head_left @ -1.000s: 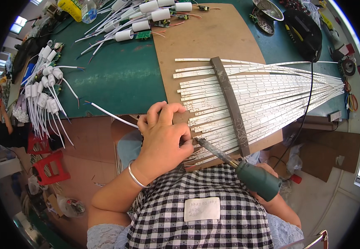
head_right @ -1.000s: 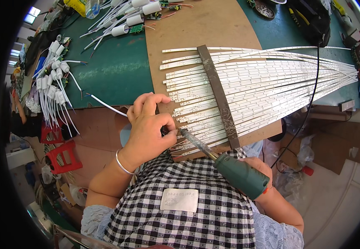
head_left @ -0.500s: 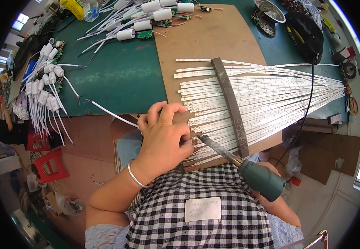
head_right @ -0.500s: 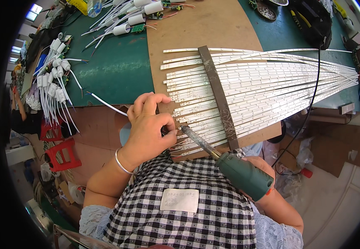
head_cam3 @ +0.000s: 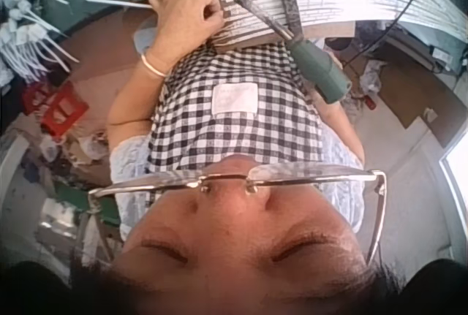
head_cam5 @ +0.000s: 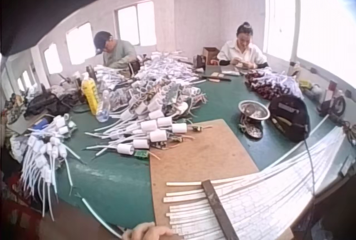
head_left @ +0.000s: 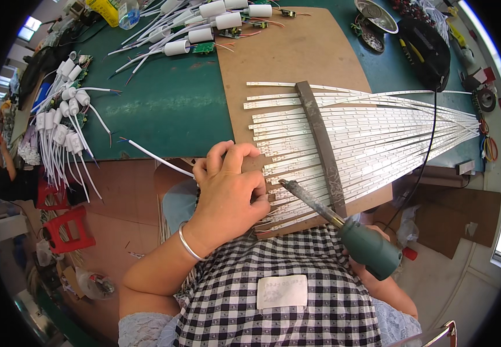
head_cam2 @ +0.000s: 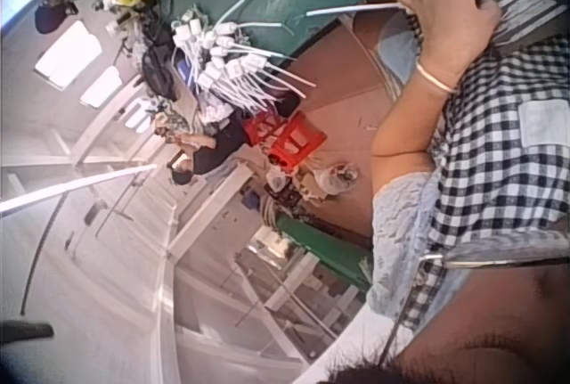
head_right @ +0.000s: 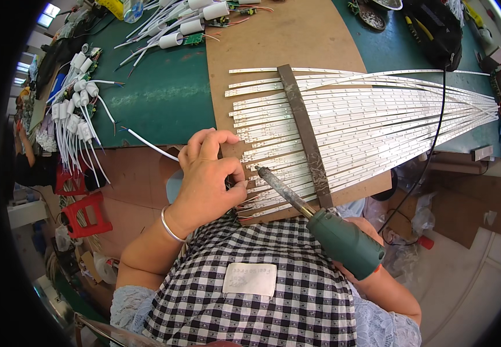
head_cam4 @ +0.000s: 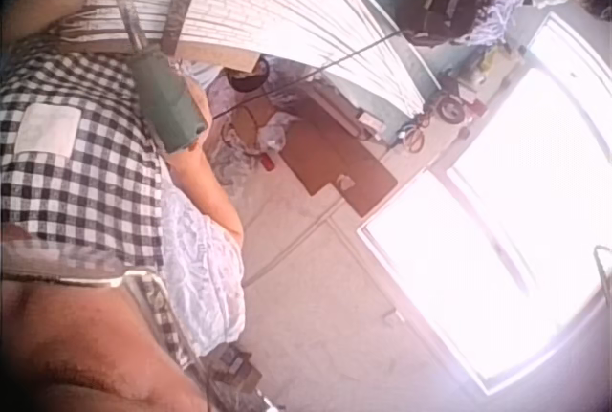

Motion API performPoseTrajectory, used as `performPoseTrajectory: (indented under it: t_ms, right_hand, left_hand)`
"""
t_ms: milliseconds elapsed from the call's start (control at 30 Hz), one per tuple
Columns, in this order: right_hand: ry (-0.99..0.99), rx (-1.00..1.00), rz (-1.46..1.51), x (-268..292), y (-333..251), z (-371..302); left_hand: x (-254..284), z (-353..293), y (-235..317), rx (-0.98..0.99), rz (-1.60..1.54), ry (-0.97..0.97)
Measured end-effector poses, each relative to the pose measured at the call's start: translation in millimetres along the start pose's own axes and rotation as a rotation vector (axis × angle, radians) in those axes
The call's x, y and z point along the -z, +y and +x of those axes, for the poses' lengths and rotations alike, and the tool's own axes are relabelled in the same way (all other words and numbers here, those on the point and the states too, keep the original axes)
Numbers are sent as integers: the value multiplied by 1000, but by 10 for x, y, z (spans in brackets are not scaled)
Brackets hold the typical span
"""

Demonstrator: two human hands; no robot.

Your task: The person uses a soldering iron to attach wires to LED strips laid out on a wooden board. They repeatedly pick up LED strips, align the wires, and apply solder to secure the connections.

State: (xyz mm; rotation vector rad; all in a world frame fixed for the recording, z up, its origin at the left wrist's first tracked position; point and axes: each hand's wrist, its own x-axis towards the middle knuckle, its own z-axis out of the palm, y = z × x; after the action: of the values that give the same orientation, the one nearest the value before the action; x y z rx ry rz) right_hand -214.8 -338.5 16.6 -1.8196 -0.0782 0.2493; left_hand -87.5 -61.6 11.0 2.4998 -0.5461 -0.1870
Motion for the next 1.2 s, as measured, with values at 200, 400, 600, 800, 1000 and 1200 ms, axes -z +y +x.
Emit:
performPoseTrajectory:
  t_ms: [200, 400, 600, 800, 1000, 1200]
  right_hand:
    - [-77, -38, -22, 21, 42, -29]
    - [-129, 149, -314, 51, -37, 80]
    - [-76, 97, -107, -4, -14, 66]
    - [-22, 30, -15, -21, 46, -13]
    - [-101, 122, -7, 18, 74, 38]
    - [-143, 146, -186, 46, 24, 72]
  left_hand:
    - [-5, -3, -4, -2, 1, 9]
    - [-19, -9, -8, 0, -1, 19]
    - [-14, -6, -1, 1, -1, 14]
    - [-9, -7, 2, 5, 3, 9]
    - [-11, -8, 0, 4, 4, 15]
    - [-8, -4, 8, 9, 26, -3]
